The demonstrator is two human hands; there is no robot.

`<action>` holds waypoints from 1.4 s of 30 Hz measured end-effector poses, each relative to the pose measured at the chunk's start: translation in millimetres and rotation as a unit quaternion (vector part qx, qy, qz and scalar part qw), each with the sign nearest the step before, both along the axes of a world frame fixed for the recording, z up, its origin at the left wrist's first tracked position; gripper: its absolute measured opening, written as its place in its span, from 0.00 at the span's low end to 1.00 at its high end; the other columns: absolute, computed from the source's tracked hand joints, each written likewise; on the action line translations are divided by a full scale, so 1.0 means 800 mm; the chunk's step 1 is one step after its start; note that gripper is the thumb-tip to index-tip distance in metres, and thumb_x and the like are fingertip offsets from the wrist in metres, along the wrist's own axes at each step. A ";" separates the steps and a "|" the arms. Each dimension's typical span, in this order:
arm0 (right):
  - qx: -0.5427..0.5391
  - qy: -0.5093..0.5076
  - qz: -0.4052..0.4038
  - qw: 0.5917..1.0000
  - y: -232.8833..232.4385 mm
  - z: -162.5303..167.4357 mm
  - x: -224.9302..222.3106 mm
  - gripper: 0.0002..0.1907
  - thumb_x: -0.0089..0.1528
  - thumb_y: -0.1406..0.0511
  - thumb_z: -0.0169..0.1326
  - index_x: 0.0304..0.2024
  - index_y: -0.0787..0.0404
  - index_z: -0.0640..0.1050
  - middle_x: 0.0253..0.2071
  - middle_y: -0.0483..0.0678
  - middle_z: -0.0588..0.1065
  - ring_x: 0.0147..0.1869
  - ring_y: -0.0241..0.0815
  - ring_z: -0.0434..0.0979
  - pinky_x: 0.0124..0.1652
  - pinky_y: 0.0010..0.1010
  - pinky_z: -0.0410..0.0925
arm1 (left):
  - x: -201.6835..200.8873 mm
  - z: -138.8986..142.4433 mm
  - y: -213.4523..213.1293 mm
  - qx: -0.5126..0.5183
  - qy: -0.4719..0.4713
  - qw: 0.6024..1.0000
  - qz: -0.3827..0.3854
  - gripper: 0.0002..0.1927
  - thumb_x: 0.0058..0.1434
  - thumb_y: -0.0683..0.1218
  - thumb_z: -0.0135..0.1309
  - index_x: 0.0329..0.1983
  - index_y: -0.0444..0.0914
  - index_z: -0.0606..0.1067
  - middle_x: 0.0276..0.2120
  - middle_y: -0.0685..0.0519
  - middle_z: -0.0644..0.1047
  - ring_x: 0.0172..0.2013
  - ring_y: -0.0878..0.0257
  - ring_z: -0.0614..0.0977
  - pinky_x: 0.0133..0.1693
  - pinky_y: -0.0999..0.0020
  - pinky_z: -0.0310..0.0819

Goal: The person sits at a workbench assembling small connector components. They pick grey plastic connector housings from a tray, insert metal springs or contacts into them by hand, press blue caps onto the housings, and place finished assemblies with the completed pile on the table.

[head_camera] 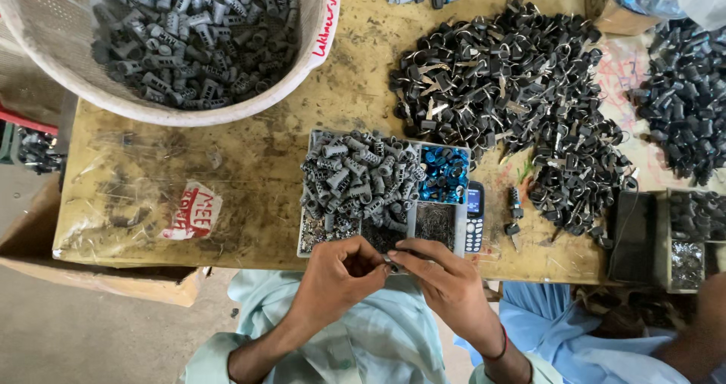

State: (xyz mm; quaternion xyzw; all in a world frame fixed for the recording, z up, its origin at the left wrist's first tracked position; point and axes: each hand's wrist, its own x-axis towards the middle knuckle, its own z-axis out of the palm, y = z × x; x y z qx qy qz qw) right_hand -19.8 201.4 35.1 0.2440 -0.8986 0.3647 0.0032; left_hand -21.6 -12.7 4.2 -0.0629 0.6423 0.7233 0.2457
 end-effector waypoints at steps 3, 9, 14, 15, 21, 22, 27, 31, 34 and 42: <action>0.012 0.047 0.008 0.999 -0.002 0.005 0.001 0.24 0.53 0.77 0.62 0.51 0.56 0.81 0.48 0.45 0.79 0.45 0.43 0.82 0.38 0.31 0.73 | 0.000 0.002 0.001 0.024 -0.009 1.000 0.010 0.07 0.58 0.40 0.63 0.28 0.31 0.79 0.20 0.60 0.76 0.21 0.78 0.70 0.21 0.78 0.61; 0.003 0.046 0.008 0.999 0.004 0.000 0.006 0.24 0.54 0.76 0.62 0.53 0.57 0.81 0.45 0.45 0.78 0.44 0.44 0.81 0.38 0.32 0.74 | -0.001 0.014 0.004 0.008 0.089 0.996 0.028 0.03 0.60 0.37 0.61 0.33 0.31 0.78 0.25 0.57 0.77 0.25 0.75 0.73 0.25 0.77 0.66; -0.016 0.049 -0.102 0.993 -0.028 -0.001 0.017 0.17 0.55 0.73 0.66 0.46 0.61 0.80 0.43 0.49 0.77 0.40 0.45 0.82 0.36 0.33 0.74 | 0.009 0.023 0.015 -0.052 0.365 0.929 0.033 0.11 0.58 0.35 0.60 0.43 0.27 0.75 0.40 0.43 0.79 0.38 0.62 0.83 0.38 0.70 0.80; -0.040 0.025 -0.117 0.992 -0.031 0.002 0.016 0.17 0.54 0.73 0.65 0.45 0.64 0.79 0.45 0.51 0.76 0.42 0.47 0.82 0.38 0.33 0.75 | 0.010 0.021 0.017 -0.017 0.301 0.952 0.043 0.10 0.58 0.35 0.61 0.43 0.28 0.77 0.39 0.45 0.81 0.39 0.63 0.85 0.39 0.70 0.82; -0.045 -0.152 -0.084 0.984 0.039 0.021 -0.036 0.05 0.55 0.70 0.62 0.35 0.60 0.82 0.38 0.45 0.82 0.37 0.43 0.86 0.35 0.29 0.76 | 0.004 -0.008 0.000 0.010 0.267 0.963 0.024 0.12 0.58 0.34 0.65 0.45 0.33 0.82 0.41 0.48 0.85 0.40 0.63 0.89 0.42 0.70 0.88; 0.027 -0.067 -0.150 0.986 0.046 0.015 -0.045 0.06 0.58 0.69 0.62 0.39 0.61 0.82 0.36 0.49 0.80 0.36 0.49 0.83 0.34 0.34 0.73 | -0.001 -0.016 -0.002 0.019 0.282 0.959 0.008 0.12 0.58 0.34 0.64 0.45 0.33 0.81 0.41 0.48 0.85 0.40 0.63 0.88 0.42 0.70 0.88; 0.104 0.019 -0.154 0.982 0.054 -0.006 -0.070 0.07 0.61 0.67 0.62 0.43 0.57 0.82 0.37 0.50 0.78 0.36 0.53 0.80 0.34 0.39 0.71 | -0.012 -0.040 0.000 0.012 0.365 0.931 -0.031 0.08 0.59 0.34 0.65 0.41 0.34 0.80 0.41 0.48 0.85 0.39 0.62 0.88 0.40 0.69 0.84; 0.149 0.049 -0.193 0.969 0.039 -0.010 -0.083 0.07 0.63 0.65 0.63 0.43 0.56 0.82 0.36 0.50 0.78 0.35 0.54 0.79 0.32 0.41 0.69 | -0.013 -0.040 -0.006 0.037 0.362 0.929 -0.065 0.09 0.59 0.34 0.64 0.42 0.34 0.80 0.42 0.48 0.85 0.40 0.59 0.88 0.42 0.68 0.84; 0.159 0.054 -0.184 0.969 0.032 -0.010 -0.090 0.07 0.63 0.64 0.63 0.43 0.56 0.82 0.36 0.49 0.77 0.34 0.54 0.79 0.31 0.42 0.69 | -0.014 -0.038 -0.008 0.028 0.366 0.927 -0.077 0.09 0.59 0.33 0.63 0.42 0.34 0.80 0.43 0.49 0.85 0.41 0.59 0.88 0.42 0.68 0.84; 0.188 0.093 -0.169 0.963 0.025 -0.022 -0.089 0.06 0.63 0.64 0.64 0.41 0.55 0.80 0.35 0.49 0.74 0.35 0.52 0.78 0.31 0.42 0.69 | -0.014 -0.035 -0.005 0.014 0.339 0.937 -0.080 0.09 0.58 0.33 0.64 0.41 0.35 0.80 0.40 0.49 0.85 0.38 0.60 0.88 0.39 0.70 0.83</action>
